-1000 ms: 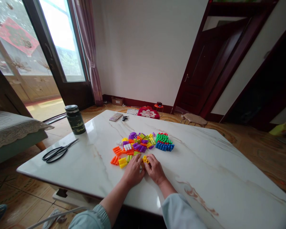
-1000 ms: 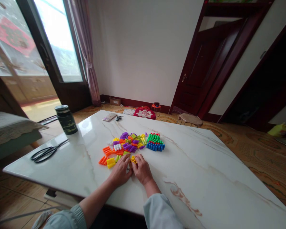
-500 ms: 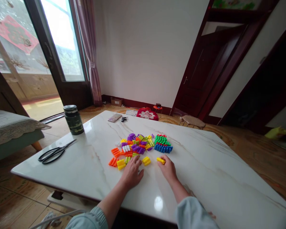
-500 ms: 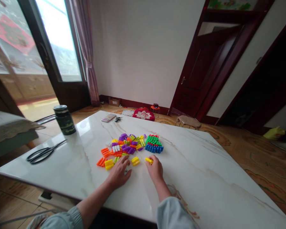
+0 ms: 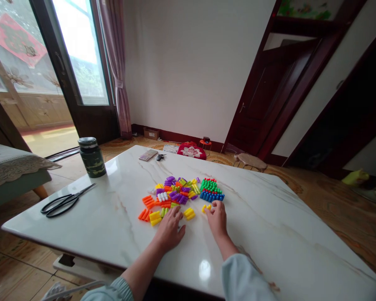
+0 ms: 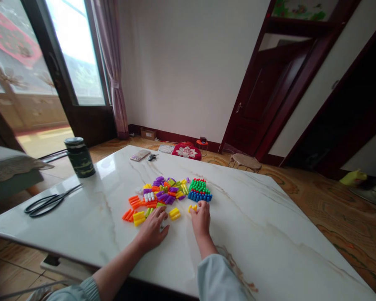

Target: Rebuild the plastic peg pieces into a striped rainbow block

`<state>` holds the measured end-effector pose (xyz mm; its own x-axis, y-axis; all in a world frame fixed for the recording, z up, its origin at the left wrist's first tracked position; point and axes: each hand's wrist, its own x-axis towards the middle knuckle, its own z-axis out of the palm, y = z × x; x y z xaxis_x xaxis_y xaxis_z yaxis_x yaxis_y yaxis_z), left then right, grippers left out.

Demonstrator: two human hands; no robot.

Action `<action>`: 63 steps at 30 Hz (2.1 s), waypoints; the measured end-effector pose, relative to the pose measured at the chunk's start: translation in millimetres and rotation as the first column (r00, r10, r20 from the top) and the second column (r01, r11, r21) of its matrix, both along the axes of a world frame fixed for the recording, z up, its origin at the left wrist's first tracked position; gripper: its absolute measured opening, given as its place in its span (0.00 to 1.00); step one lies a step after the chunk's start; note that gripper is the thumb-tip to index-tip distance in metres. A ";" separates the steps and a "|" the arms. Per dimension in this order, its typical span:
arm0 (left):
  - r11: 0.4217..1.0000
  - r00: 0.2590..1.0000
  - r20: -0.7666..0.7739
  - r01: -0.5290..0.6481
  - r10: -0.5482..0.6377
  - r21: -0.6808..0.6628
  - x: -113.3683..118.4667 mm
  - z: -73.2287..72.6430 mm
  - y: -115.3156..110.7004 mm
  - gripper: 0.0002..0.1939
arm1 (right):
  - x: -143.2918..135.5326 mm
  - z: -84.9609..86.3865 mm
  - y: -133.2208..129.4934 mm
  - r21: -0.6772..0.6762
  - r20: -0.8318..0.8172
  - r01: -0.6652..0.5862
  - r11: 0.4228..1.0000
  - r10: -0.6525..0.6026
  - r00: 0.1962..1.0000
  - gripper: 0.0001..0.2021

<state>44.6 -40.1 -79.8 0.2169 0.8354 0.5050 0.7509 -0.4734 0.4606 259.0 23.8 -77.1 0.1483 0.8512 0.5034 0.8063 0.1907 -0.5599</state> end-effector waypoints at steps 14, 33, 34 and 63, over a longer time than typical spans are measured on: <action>1.000 1.000 -0.004 -0.003 0.003 -0.001 1.4 -0.3 -0.3 0.13 | -14.7 -6.5 -4.8 -0.065 0.162 -0.241 0.968 0.248 0.955 0.14; 0.999 1.000 -0.030 -0.002 0.001 -0.049 1.6 2.5 -1.1 0.12 | -14.1 -14.7 -3.9 -0.054 0.219 -0.229 0.972 0.235 0.947 0.17; 0.999 1.000 -0.028 0.001 -0.003 -0.049 1.6 2.7 -1.1 0.12 | -14.1 -14.9 -4.0 -0.057 0.221 -0.228 0.972 0.235 0.947 0.17; 0.994 0.987 -0.125 0.101 -0.106 -0.041 1.4 5.3 3.4 0.25 | -24.1 -0.1 -46.5 -0.075 0.468 -0.539 0.839 0.506 0.724 0.27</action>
<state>46.0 -36.7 -74.4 0.3634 0.8215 0.4393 0.7518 -0.5372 0.3825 234.9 -22.7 -77.2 -0.5676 0.6899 0.4493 0.7224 0.6791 -0.1303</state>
